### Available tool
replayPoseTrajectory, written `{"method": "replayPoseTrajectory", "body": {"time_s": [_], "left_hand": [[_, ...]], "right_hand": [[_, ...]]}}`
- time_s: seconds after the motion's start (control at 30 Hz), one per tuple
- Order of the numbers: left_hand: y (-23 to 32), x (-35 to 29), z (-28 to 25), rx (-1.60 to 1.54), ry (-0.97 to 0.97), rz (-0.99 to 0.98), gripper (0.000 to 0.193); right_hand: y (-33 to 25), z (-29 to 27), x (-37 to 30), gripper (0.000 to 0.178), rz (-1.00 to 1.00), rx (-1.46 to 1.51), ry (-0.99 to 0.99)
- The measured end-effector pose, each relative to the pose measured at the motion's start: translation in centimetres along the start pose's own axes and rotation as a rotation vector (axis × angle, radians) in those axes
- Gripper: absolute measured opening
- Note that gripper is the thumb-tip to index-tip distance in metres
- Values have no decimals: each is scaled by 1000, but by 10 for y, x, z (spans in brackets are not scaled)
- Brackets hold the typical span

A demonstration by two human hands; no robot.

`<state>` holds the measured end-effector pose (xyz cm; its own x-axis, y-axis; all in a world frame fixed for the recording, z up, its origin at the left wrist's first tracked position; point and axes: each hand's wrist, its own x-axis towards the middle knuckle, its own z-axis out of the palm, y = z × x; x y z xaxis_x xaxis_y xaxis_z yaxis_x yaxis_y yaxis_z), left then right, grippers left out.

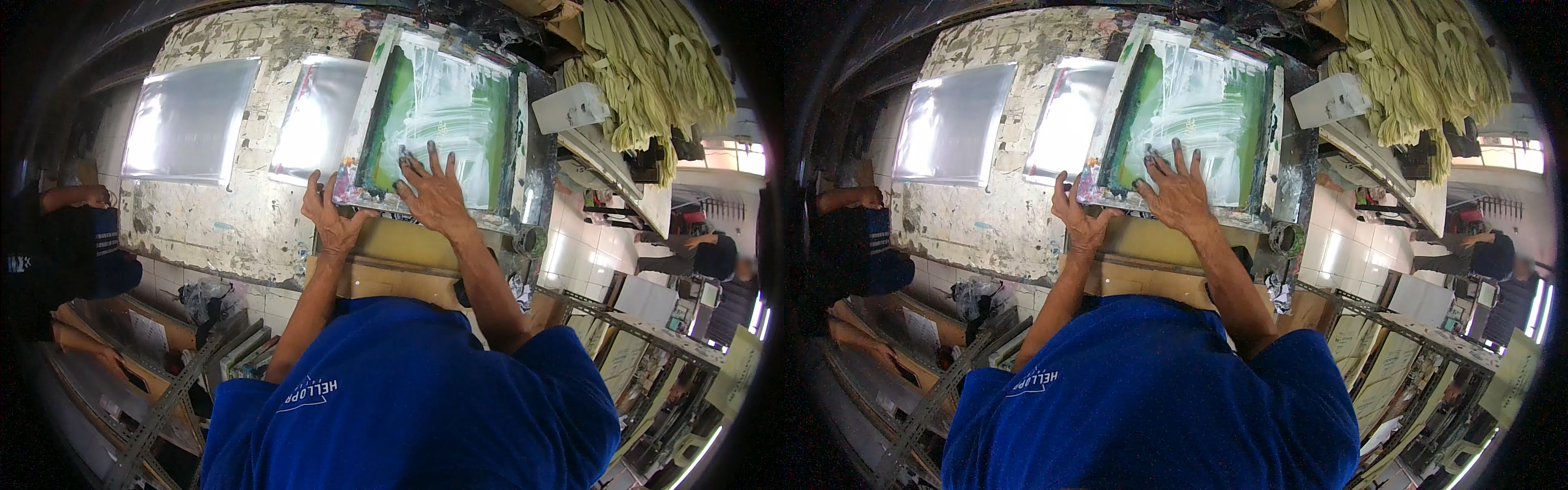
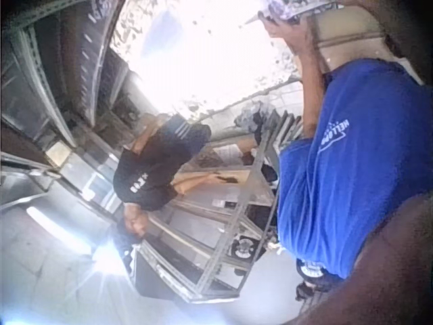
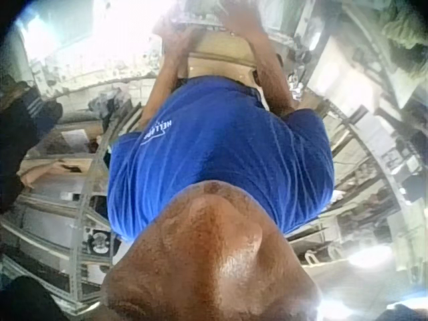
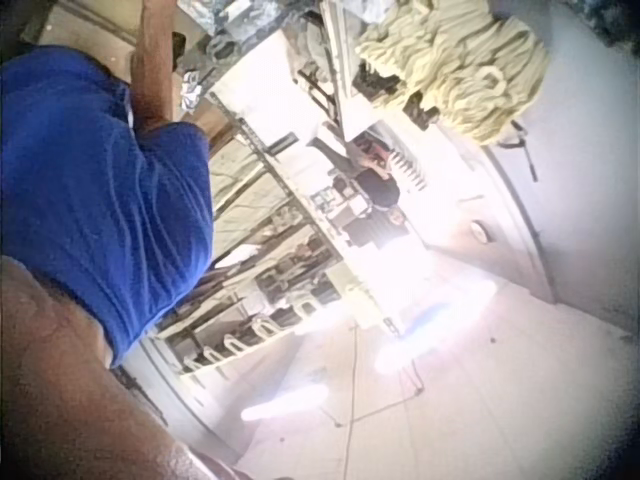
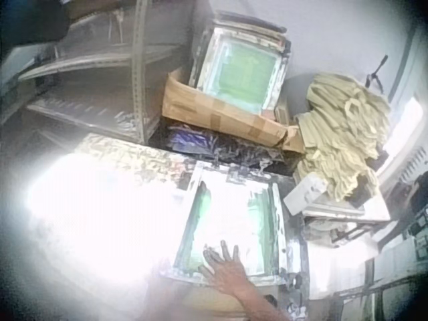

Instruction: The person performs screen printing by placing a plastic sheet on a print bed, lowering a screen frame, and using a squeegee to apply white ink. The person then removes the printed sheet and places it into a large plastic bag held by another person, before repeating the process and eventually wiping the screen with a cloth.

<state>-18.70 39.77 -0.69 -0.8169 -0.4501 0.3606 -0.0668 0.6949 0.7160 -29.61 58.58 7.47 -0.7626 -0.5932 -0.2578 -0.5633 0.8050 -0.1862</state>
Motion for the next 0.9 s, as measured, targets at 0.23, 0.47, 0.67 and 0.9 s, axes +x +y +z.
{"method": "replayPoseTrajectory", "body": {"time_s": [0.23, 0.47, 0.67, 0.9], "left_hand": [[5, 4, 2, -11, -36, 22, 107], [4, 3, 0, -30, -35, -6, 107], [3, 4, 2, -6, -48, -4, 108], [7, 2, -2, -6, -46, -22, 109]], "right_hand": [[118, -1, 85, 66, 263, -152, 205], [63, 23, 74, 61, -116, -222, 217], [105, -2, 91, 58, 93, -207, 155], [108, 1, 5, 51, -201, -307, 198]]}}
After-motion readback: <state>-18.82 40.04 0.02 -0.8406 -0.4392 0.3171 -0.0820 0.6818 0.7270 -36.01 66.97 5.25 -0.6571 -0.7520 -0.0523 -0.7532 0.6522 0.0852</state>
